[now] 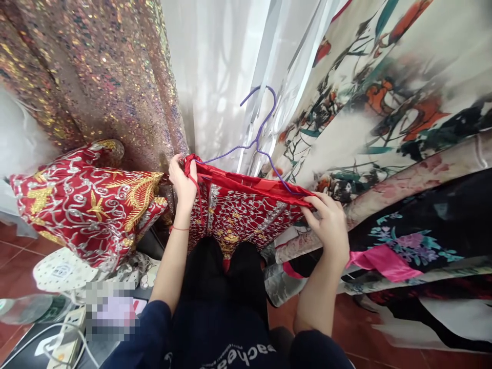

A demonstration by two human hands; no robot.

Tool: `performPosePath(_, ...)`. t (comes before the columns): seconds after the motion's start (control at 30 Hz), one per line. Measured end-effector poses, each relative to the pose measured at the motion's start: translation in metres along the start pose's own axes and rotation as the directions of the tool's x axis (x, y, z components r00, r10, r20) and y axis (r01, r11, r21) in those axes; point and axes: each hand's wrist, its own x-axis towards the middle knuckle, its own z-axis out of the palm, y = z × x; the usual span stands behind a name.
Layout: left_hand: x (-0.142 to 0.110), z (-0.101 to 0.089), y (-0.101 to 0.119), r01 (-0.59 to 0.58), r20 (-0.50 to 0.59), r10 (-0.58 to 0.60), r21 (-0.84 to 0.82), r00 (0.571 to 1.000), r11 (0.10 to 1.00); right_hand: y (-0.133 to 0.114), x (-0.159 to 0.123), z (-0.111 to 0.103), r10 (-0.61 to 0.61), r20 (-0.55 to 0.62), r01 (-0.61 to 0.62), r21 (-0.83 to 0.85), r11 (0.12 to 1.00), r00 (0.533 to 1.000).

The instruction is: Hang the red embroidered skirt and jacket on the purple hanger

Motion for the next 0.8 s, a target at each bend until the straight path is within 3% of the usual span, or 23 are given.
performPosePath(0.1, 0.012, 0.009, -0.009, 0.063, 0.019, -0.061, -0.091, 0.998, 0.994, 0.001, -0.006, -0.001, -0.017, -0.027, 0.018, 0.031, 0.999, 0.999)
performPosePath(0.3, 0.014, 0.005, -0.021, 0.16, -0.133, -0.171, -0.086, 0.976, 0.983, -0.002, -0.007, 0.002, 0.045, -0.038, -0.044, 0.046, 0.998, 0.998)
performPosePath(0.47, 0.004, -0.002, -0.024, 0.207, -0.196, -0.237, -0.161, 0.952, 0.965, 0.002, -0.006, 0.003, 0.043, -0.052, -0.04, 0.058, 0.998, 0.998)
performPosePath(0.8, 0.009, -0.01, -0.029, 0.28, -0.093, -0.301, -0.187, 0.949, 0.942, 0.005, -0.015, -0.002, -0.033, -0.13, 0.043, 0.077, 0.996, 0.991)
